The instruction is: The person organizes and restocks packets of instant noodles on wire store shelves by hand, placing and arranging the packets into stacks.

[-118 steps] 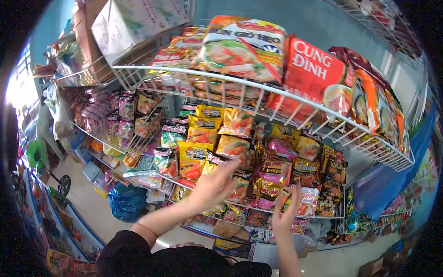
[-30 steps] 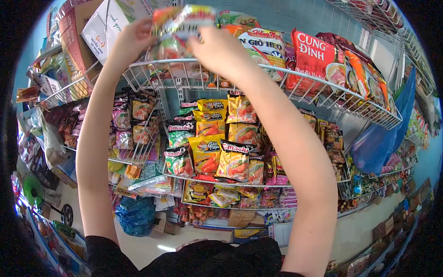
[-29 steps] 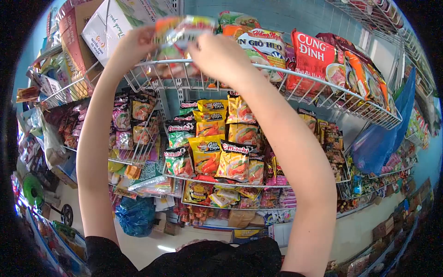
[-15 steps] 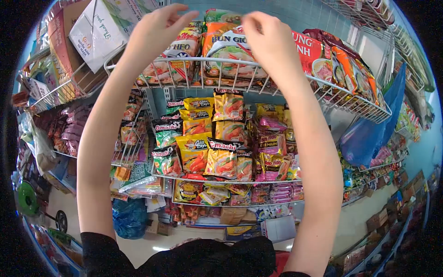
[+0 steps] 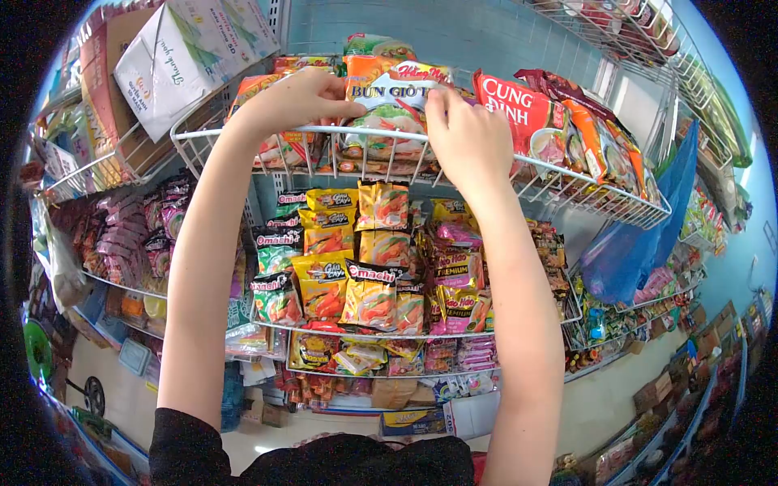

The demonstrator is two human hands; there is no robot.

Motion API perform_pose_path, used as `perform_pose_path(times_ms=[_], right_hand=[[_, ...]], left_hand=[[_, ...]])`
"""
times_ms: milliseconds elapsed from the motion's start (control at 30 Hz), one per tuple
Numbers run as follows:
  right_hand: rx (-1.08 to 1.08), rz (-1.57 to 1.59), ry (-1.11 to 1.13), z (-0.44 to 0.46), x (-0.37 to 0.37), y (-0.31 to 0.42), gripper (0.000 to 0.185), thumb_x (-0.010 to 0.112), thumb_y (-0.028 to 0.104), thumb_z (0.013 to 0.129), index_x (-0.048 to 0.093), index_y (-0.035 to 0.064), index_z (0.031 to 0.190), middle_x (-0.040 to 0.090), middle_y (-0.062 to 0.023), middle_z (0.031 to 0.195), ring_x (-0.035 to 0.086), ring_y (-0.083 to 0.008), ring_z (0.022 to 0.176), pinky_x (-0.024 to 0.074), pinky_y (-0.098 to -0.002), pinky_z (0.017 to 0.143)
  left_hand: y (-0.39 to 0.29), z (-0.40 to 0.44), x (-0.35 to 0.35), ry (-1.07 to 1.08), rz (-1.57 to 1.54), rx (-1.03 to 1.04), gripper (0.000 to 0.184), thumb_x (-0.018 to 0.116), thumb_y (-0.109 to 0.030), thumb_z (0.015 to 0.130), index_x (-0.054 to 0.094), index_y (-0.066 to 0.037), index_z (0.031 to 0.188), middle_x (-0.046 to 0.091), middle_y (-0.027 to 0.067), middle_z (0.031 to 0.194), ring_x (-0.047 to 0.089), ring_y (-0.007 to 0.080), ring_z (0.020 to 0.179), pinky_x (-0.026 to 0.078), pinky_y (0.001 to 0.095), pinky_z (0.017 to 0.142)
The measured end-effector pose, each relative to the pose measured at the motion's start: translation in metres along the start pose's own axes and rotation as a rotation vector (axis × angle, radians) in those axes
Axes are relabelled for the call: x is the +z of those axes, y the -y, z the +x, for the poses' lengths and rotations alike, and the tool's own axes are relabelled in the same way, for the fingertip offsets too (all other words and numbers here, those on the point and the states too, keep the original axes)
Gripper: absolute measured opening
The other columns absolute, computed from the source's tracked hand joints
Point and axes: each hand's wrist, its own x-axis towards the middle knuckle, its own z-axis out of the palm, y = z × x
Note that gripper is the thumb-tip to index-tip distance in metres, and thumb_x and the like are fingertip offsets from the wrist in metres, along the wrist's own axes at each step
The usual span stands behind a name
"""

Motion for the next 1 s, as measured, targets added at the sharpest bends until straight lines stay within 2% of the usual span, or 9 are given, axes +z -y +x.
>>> perform_pose_path(times_ms=[267, 333, 433, 733, 833, 867, 900, 933, 1000], right_hand=[[-0.126, 0.654, -0.159, 0.028, 0.007, 0.022, 0.054, 0.056, 0.031, 0.086, 0.047, -0.0038, 0.127, 0.06, -0.0264, 0.098, 0.059, -0.0333, 0.089, 0.044, -0.0371, 0.079], [-0.1, 0.714, -0.06, 0.035, 0.003, 0.045, 0.053, 0.056, 0.028, 0.089, 0.043, 0.0015, 0.133, 0.063, -0.0136, 0.109, 0.056, -0.0126, 0.096, 0.0422, -0.0252, 0.084], [-0.222, 0.671, -0.156, 0.042, 0.021, 0.072, 0.056, 0.052, 0.032, 0.087, 0.045, -0.0078, 0.126, 0.06, -0.0285, 0.098, 0.059, -0.0383, 0.093, 0.0439, -0.0376, 0.085], [-0.198, 0.365, 0.329, 0.029, 0.029, 0.09, 0.041, 0.046, 0.043, 0.089, 0.067, 0.0075, 0.092, 0.065, -0.0154, 0.07, 0.065, -0.0319, 0.074, 0.0493, -0.0413, 0.078], [-0.179, 0.392, 0.393, 0.027, 0.03, 0.088, 0.044, 0.046, 0.048, 0.087, 0.067, 0.0098, 0.094, 0.066, -0.0157, 0.077, 0.065, -0.0316, 0.076, 0.0508, -0.0423, 0.073], [-0.209, 0.365, 0.451, 0.031, 0.034, 0.085, 0.047, 0.046, 0.044, 0.09, 0.058, 0.0082, 0.118, 0.065, -0.0137, 0.102, 0.063, -0.0272, 0.092, 0.048, -0.0353, 0.081], [-0.287, 0.378, 0.303, 0.028, 0.038, 0.084, 0.039, 0.05, 0.036, 0.09, 0.059, 0.0074, 0.116, 0.065, -0.0136, 0.1, 0.062, -0.0282, 0.089, 0.0474, -0.0351, 0.078], [0.077, 0.353, 0.862, 0.035, 0.0, 0.107, 0.044, 0.045, 0.03, 0.093, 0.05, -0.0017, 0.123, 0.064, -0.0132, 0.088, 0.06, -0.0184, 0.073, 0.0472, -0.0318, 0.068], [-0.182, 0.512, 0.627, 0.023, -0.007, 0.101, 0.043, 0.041, 0.035, 0.094, 0.056, 0.0008, 0.115, 0.061, -0.0082, 0.074, 0.054, -0.0174, 0.059, 0.0432, -0.034, 0.058]], left_hand=[[0.012, -0.007, -0.011, -0.797, -0.115, 0.308, 0.032, 0.063, -0.025, 0.082, 0.062, -0.002, 0.103, 0.066, 0.017, 0.079, 0.065, 0.0282, 0.072, 0.05, 0.0349, 0.066], [0.013, -0.024, -0.024, -0.932, 0.028, 0.192, 0.034, 0.064, -0.023, 0.084, 0.06, -0.001, 0.11, 0.067, 0.012, 0.087, 0.064, 0.0146, 0.077, 0.05, 0.0283, 0.07], [0.021, -0.048, -0.038, -0.926, 0.105, 0.167, 0.041, 0.064, -0.022, 0.084, 0.054, -0.008, 0.121, 0.067, 0.0116, 0.085, 0.065, 0.0181, 0.076, 0.05, 0.0296, 0.07], [0.078, -0.078, -0.046, -0.559, 0.146, -0.014, 0.021, 0.06, -0.02, 0.085, 0.064, -0.002, 0.094, 0.063, 0.012, 0.073, 0.058, 0.0195, 0.064, 0.046, 0.0314, 0.061], [0.079, -0.078, -0.041, -0.636, 0.168, -0.02, 0.031, 0.059, -0.027, 0.085, 0.063, 0.002, 0.095, 0.064, 0.014, 0.07, 0.062, 0.0292, 0.065, 0.048, 0.0356, 0.062], [0.081, -0.082, -0.037, -0.674, 0.259, 0.084, 0.032, 0.056, -0.029, 0.089, 0.063, 0.001, 0.095, 0.057, 0.0087, 0.061, 0.05, 0.0124, 0.057, 0.041, 0.0281, 0.056], [0.078, -0.084, -0.046, -0.52, 0.239, -0.178, 0.029, 0.057, -0.022, 0.087, 0.061, -0.002, 0.107, 0.062, 0.0121, 0.084, 0.058, 0.0182, 0.074, 0.046, 0.0341, 0.072], [0.061, -0.089, -0.046, -0.516, 0.205, -0.21, 0.028, 0.054, -0.021, 0.089, 0.06, 0.001, 0.104, 0.061, 0.0166, 0.079, 0.059, 0.0245, 0.072, 0.045, 0.036, 0.067], [0.047, -0.092, -0.037, -0.605, 0.268, -0.134, 0.035, 0.048, -0.026, 0.092, 0.061, 0.007, 0.091, 0.058, 0.0228, 0.069, 0.059, 0.0333, 0.067, 0.043, 0.0396, 0.061]])
